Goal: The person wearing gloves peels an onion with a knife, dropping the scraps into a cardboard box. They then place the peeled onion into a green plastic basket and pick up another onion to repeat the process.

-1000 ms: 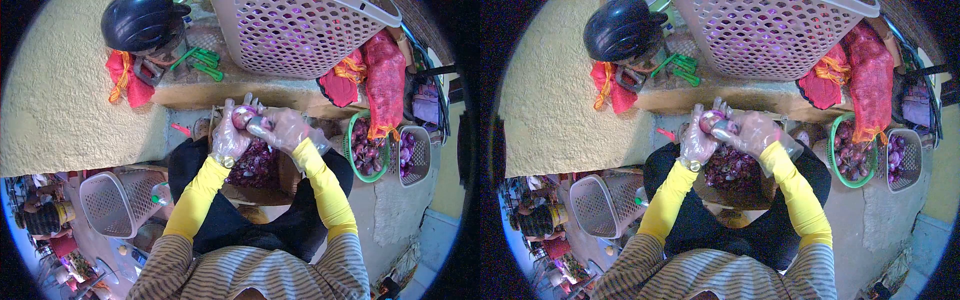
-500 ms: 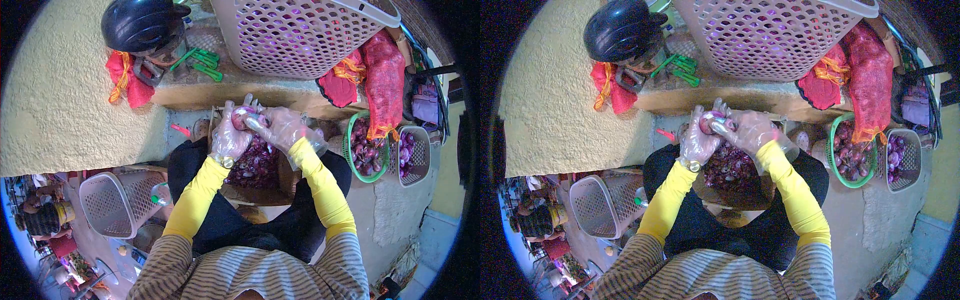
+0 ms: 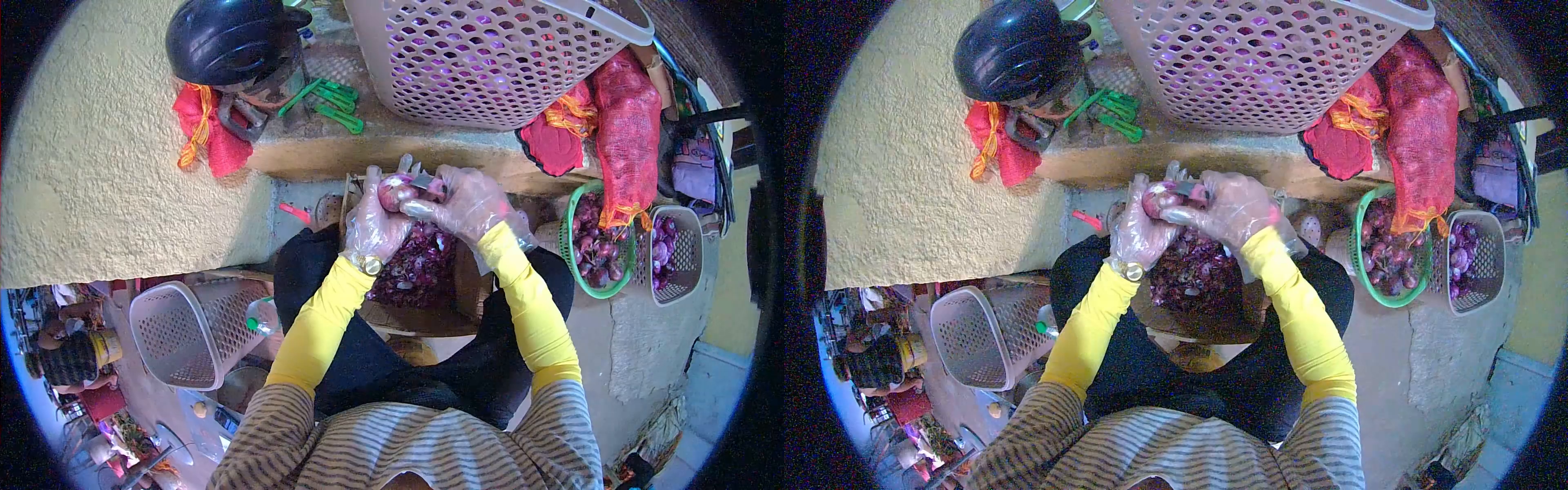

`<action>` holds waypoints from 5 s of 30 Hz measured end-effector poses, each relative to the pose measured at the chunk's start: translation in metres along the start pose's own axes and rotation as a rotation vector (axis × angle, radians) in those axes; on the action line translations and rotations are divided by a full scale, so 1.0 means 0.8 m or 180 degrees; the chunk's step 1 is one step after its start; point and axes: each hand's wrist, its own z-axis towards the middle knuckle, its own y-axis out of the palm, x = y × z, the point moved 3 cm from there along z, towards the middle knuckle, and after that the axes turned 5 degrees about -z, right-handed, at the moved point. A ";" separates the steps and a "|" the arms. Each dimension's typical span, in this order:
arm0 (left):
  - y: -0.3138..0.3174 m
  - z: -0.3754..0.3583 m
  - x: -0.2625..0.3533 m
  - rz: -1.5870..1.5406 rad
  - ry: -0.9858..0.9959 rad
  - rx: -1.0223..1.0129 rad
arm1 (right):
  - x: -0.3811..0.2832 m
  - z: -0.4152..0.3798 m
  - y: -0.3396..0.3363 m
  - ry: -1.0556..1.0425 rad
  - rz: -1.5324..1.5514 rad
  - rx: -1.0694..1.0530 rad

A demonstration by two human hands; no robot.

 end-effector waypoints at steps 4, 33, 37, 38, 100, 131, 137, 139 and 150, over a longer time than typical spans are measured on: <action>-0.008 -0.003 0.004 0.0158 -0.0027 0.0000 | 0.001 0.000 0.003 0.0082 0.0014 -0.0099; 0.022 -0.008 -0.002 0.0948 0.0364 0.0764 | 0.001 0.002 0.003 -0.0059 -0.0178 -0.0052; 0.017 -0.008 0.003 0.0989 0.0176 0.0443 | 0.005 0.004 0.005 -0.0049 -0.0220 -0.0234; 0.015 -0.008 0.003 0.0990 0.0175 0.0442 | 0.007 0.005 0.007 -0.0082 -0.0241 -0.0259; 0.025 -0.012 0.009 0.1680 0.0301 0.0534 | -0.009 0.000 0.012 -0.0819 -0.0486 -0.0866; 0.049 -0.013 -0.002 0.1925 0.0631 0.0764 | -0.011 0.000 0.019 -0.0241 0.0067 0.0055; 0.027 -0.015 0.017 0.2064 0.0403 0.0807 | -0.017 -0.002 0.017 -0.0717 -0.0511 -0.0638; 0.035 -0.014 0.015 0.1977 0.0668 0.0901 | -0.017 -0.007 0.020 -0.0909 -0.0440 -0.0896; 0.029 -0.015 0.037 0.1584 0.0751 0.0735 | -0.003 -0.020 0.060 -0.0748 -0.1010 -0.1790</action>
